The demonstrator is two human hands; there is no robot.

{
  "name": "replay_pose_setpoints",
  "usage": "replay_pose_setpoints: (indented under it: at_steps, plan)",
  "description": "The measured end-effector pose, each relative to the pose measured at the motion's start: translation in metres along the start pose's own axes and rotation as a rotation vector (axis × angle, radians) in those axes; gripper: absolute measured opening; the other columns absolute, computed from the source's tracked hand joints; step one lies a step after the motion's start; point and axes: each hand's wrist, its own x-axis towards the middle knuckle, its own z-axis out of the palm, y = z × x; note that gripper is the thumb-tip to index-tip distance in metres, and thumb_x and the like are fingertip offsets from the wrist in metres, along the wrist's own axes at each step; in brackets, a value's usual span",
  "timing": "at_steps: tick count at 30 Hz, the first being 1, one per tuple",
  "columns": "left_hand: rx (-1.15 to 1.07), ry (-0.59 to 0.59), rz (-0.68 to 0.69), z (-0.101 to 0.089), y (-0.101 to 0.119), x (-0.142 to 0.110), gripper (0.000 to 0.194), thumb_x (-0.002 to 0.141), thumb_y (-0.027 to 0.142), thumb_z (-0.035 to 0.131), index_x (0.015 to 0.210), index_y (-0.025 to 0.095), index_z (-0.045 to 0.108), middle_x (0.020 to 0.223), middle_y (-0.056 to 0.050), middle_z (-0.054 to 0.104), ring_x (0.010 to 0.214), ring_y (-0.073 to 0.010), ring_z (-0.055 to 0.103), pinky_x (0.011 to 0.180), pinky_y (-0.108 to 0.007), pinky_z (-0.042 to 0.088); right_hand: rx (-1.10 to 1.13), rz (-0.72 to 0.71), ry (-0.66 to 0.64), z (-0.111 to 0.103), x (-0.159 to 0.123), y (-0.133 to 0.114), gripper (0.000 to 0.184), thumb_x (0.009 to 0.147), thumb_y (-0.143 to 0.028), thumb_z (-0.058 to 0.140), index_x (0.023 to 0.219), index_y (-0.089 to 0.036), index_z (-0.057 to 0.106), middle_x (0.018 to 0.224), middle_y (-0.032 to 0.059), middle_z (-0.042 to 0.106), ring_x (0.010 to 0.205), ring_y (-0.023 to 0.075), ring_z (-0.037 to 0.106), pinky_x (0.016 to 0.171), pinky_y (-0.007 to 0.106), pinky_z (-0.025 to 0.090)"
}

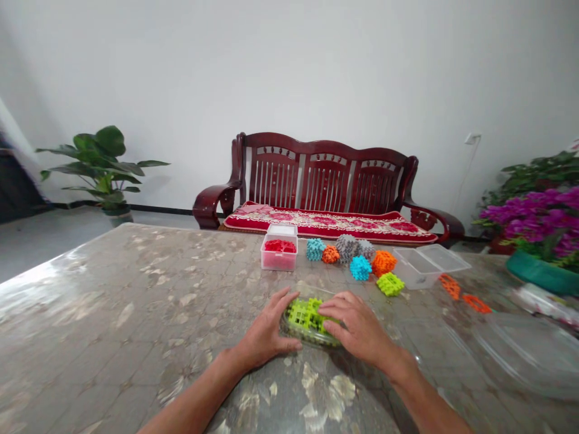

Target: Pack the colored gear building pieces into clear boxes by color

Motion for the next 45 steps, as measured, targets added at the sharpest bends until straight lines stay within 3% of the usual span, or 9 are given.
replay_pose_setpoints:
  at_steps: [4, 7, 9, 14, 19, 27, 34, 38, 45]
  plan:
    - [0.005, 0.029, 0.007, 0.000, -0.002, -0.001, 0.092, 0.069, 0.047, 0.087, 0.148, 0.022, 0.045, 0.157, -0.019, 0.033, 0.145, -0.0392, 0.036, 0.118, -0.057, 0.031, 0.090, 0.094, 0.228, 0.002, 0.003, 0.026, 0.023, 0.094, -0.031, 0.055, 0.103, -0.027, 0.076, 0.108, 0.0031, 0.076, 0.106, 0.0220, 0.063, 0.097, 0.039, 0.045]
    - [0.007, 0.048, 0.006, 0.000, -0.003, -0.001, 0.087, 0.071, 0.046, 0.086, 0.146, 0.023, 0.047, 0.157, -0.019, 0.033, 0.144, -0.0389, 0.038, 0.117, -0.056, 0.034, 0.015, 0.305, 0.540, -0.006, -0.001, 0.065, 0.029, 0.092, -0.033, 0.050, 0.104, -0.023, 0.074, 0.109, 0.0087, 0.075, 0.106, 0.0251, 0.064, 0.100, 0.042, 0.046]
    - [0.007, 0.060, 0.004, 0.000, -0.002, -0.001, 0.082, 0.072, 0.045, 0.085, 0.144, 0.024, 0.050, 0.156, -0.018, 0.035, 0.142, -0.0384, 0.040, 0.116, -0.055, 0.036, -0.134, 0.449, 0.639, -0.015, -0.007, 0.091, 0.033, 0.088, -0.035, 0.051, 0.108, -0.020, 0.072, 0.114, 0.0121, 0.073, 0.109, 0.0283, 0.062, 0.102, 0.045, 0.043]
    - [0.007, 0.090, 0.019, -0.001, -0.002, 0.000, 0.066, 0.075, 0.046, 0.083, 0.132, 0.023, 0.060, 0.152, -0.017, 0.040, 0.140, -0.0374, 0.044, 0.114, -0.053, 0.039, -0.498, 0.751, 0.571, -0.033, -0.029, 0.132, 0.049, 0.084, -0.044, 0.057, 0.127, -0.020, 0.063, 0.134, 0.0147, 0.062, 0.117, 0.0347, 0.056, 0.099, 0.048, 0.042]
    - [0.024, 0.117, 0.007, -0.002, -0.002, 0.000, 0.050, 0.077, 0.041, 0.080, 0.121, 0.023, 0.066, 0.149, -0.017, 0.045, 0.135, -0.0357, 0.049, 0.110, -0.050, 0.044, -0.582, 0.861, 0.478, -0.031, -0.037, 0.148, 0.058, 0.084, -0.052, 0.056, 0.130, -0.018, 0.061, 0.126, 0.0154, 0.067, 0.110, 0.0365, 0.061, 0.091, 0.047, 0.046]
    - [0.026, 0.123, 0.003, -0.003, 0.000, 0.000, 0.037, 0.077, 0.033, 0.080, 0.110, 0.021, 0.068, 0.146, -0.017, 0.047, 0.136, -0.0347, 0.048, 0.109, -0.049, 0.045, -0.538, 0.856, 0.420, -0.028, -0.033, 0.151, 0.045, 0.085, -0.047, 0.056, 0.119, -0.020, 0.070, 0.108, 0.0153, 0.074, 0.103, 0.0366, 0.064, 0.083, 0.045, 0.049]
    - [0.035, 0.114, -0.010, -0.004, 0.003, -0.001, 0.037, 0.077, 0.030, 0.079, 0.111, 0.022, 0.068, 0.147, -0.016, 0.047, 0.136, -0.0343, 0.048, 0.108, -0.049, 0.045, -0.214, 0.685, 0.583, -0.032, -0.023, 0.137, 0.052, 0.077, -0.046, 0.060, 0.120, -0.019, 0.067, 0.112, 0.0131, 0.072, 0.103, 0.0318, 0.063, 0.092, 0.045, 0.048]
    - [0.038, 0.127, 0.005, -0.004, 0.003, -0.001, 0.035, 0.076, 0.028, 0.080, 0.109, 0.022, 0.068, 0.146, -0.016, 0.048, 0.135, -0.0342, 0.049, 0.107, -0.048, 0.046, 0.088, 0.406, 0.444, -0.026, -0.012, 0.102, 0.051, 0.073, -0.045, 0.065, 0.119, -0.022, 0.068, 0.116, 0.0088, 0.071, 0.107, 0.0282, 0.063, 0.096, 0.043, 0.048]
    - [0.034, 0.148, 0.018, -0.003, 0.002, -0.002, 0.032, 0.077, 0.029, 0.080, 0.106, 0.022, 0.068, 0.144, -0.015, 0.049, 0.134, -0.0335, 0.051, 0.105, -0.046, 0.048, 0.051, 0.179, 0.150, -0.017, -0.004, 0.034, 0.054, 0.069, -0.023, 0.069, 0.123, -0.026, 0.067, 0.120, 0.0061, 0.069, 0.115, 0.0276, 0.056, 0.104, 0.045, 0.043]
